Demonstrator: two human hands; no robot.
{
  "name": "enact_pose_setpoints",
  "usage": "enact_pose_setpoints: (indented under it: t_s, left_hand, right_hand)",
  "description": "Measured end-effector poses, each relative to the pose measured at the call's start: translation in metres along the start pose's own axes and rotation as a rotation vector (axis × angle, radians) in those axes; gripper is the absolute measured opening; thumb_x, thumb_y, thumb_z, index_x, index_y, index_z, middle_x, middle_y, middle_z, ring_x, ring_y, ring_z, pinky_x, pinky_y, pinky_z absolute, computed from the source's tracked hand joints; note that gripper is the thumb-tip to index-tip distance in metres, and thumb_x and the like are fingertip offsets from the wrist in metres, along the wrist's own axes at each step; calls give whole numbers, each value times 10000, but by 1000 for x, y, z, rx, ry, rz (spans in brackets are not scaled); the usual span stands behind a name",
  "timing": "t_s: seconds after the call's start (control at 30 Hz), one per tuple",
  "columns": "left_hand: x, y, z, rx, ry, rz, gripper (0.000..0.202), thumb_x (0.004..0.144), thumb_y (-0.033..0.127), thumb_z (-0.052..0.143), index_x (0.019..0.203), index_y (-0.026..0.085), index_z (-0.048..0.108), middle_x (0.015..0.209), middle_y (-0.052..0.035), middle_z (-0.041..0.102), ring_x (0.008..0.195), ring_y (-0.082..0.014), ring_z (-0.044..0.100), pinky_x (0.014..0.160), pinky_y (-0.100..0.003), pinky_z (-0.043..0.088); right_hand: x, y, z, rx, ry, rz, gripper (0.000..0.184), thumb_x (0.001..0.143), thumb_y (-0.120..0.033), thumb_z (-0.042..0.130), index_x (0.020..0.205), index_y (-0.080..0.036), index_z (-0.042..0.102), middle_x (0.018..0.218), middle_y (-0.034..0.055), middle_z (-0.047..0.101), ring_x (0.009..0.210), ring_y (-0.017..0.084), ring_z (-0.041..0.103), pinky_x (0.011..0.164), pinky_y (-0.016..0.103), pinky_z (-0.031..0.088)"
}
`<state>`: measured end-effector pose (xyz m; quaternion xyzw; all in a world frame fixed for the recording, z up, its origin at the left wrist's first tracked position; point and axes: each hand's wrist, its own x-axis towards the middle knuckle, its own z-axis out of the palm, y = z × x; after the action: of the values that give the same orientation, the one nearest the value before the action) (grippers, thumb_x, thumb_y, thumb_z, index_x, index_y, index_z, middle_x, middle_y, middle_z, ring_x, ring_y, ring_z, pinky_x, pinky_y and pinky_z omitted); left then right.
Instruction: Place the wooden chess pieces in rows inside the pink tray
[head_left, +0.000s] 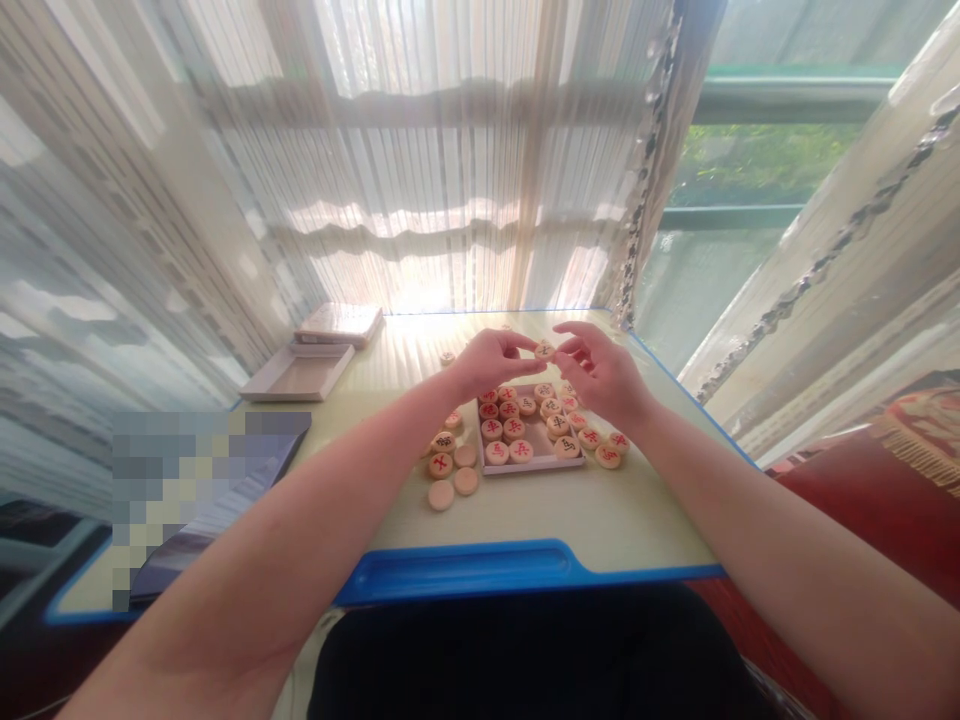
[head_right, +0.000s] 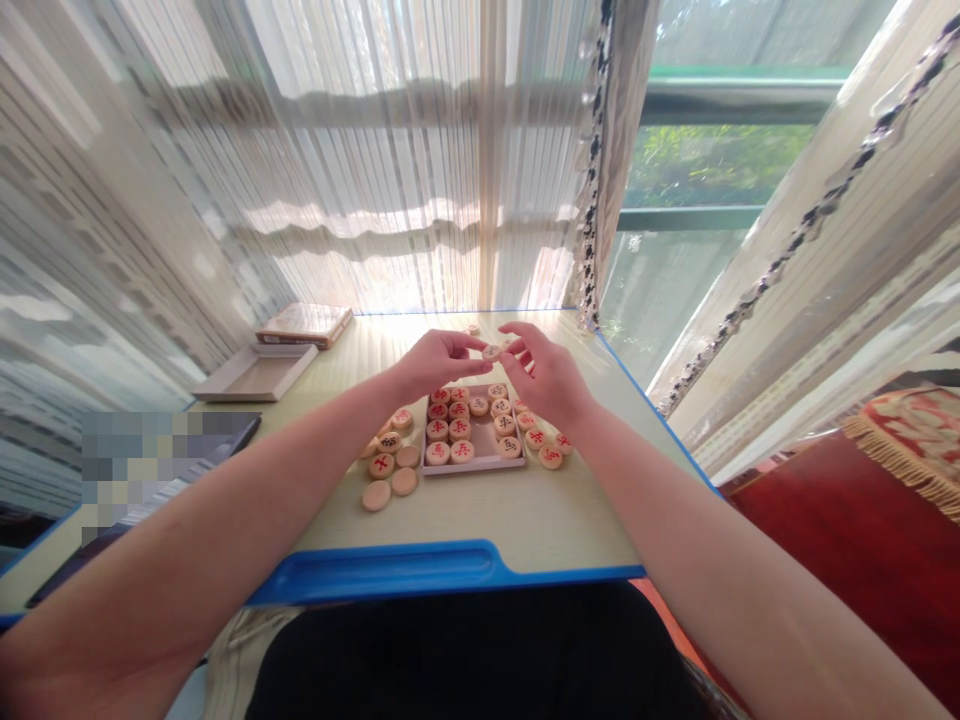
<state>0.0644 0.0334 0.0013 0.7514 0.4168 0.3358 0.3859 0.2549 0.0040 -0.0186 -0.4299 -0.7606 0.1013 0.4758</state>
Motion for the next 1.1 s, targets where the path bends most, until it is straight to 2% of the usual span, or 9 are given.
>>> enact_pose_setpoints:
  t_s: [0.07, 0.23, 0.43, 0.57, 0.63, 0.73, 0.87, 1.1]
  left_hand:
    - [0, 0, 0, 42, 7, 18, 462, 689, 462, 733, 1037, 159, 713, 515, 67, 405, 465, -57, 308, 462, -233, 273]
    - [2, -2, -1, 135, 8, 69, 438, 697, 454, 725, 1012, 150, 731, 514, 57, 427, 468, -59, 319, 475, -236, 282]
    - [3, -3, -2, 178, 4, 80, 432, 707, 446, 715, 993, 123, 731, 490, 69, 384, 460, -57, 302, 473, -237, 264]
    - [4, -6, -4, 126, -28, 38, 426, 671, 412, 739, 987, 126, 726, 503, 74, 370, 473, -61, 322, 474, -232, 282]
    - [4, -7, -5, 70, -28, 9, 389, 692, 350, 710, 1014, 133, 713, 534, 58, 419, 503, -74, 383, 492, -229, 330]
    - [5, -10, -8, -3, 78, -1, 362, 733, 215, 591, 1078, 141, 672, 593, 30, 499, 568, -93, 471, 548, -228, 399]
    - [7, -16, -16, 7, 218, -25, 370, 685, 142, 540, 1036, 142, 657, 560, 44, 474, 525, -83, 445, 523, -210, 384]
    - [13, -29, -31, -24, 289, -91, 227, 627, 163, 517, 784, 137, 679, 570, 22, 530, 533, -89, 450, 506, -213, 376]
  right_hand:
    - [1, 1, 0, 14, 5, 28, 322, 851, -337, 544, 1141, -198, 570, 831, 37, 678, 614, 132, 592, 579, 287, 505]
    - [4, 2, 0, 16, -67, 64, 249, 842, -351, 555, 985, -172, 653, 879, 69, 699, 706, 162, 631, 617, 300, 516]
    - [7, 6, -1, -1, -197, 114, 383, 829, -437, 577, 1084, -163, 658, 928, 88, 702, 732, 173, 636, 657, 325, 528]
    - [7, 10, 0, 30, -223, 136, 377, 824, -444, 588, 1082, -178, 656, 952, 84, 697, 751, 175, 632, 664, 333, 532]
    - [7, 10, 0, 31, -244, 138, 356, 811, -438, 606, 1061, -190, 661, 994, 86, 689, 780, 182, 633, 675, 342, 535]
    - [7, 6, -2, -34, -296, 75, 305, 773, -425, 653, 989, -214, 694, 1072, 91, 666, 906, 217, 624, 764, 382, 528]
    - [4, 1, -2, -129, -385, -56, 219, 741, -394, 690, 894, -241, 727, 1101, 81, 657, 1094, 265, 562, 974, 476, 418]
    - [-1, -3, 7, -205, -508, -72, 192, 771, -378, 648, 877, -237, 723, 1097, 66, 662, 1087, 263, 541, 991, 469, 386]
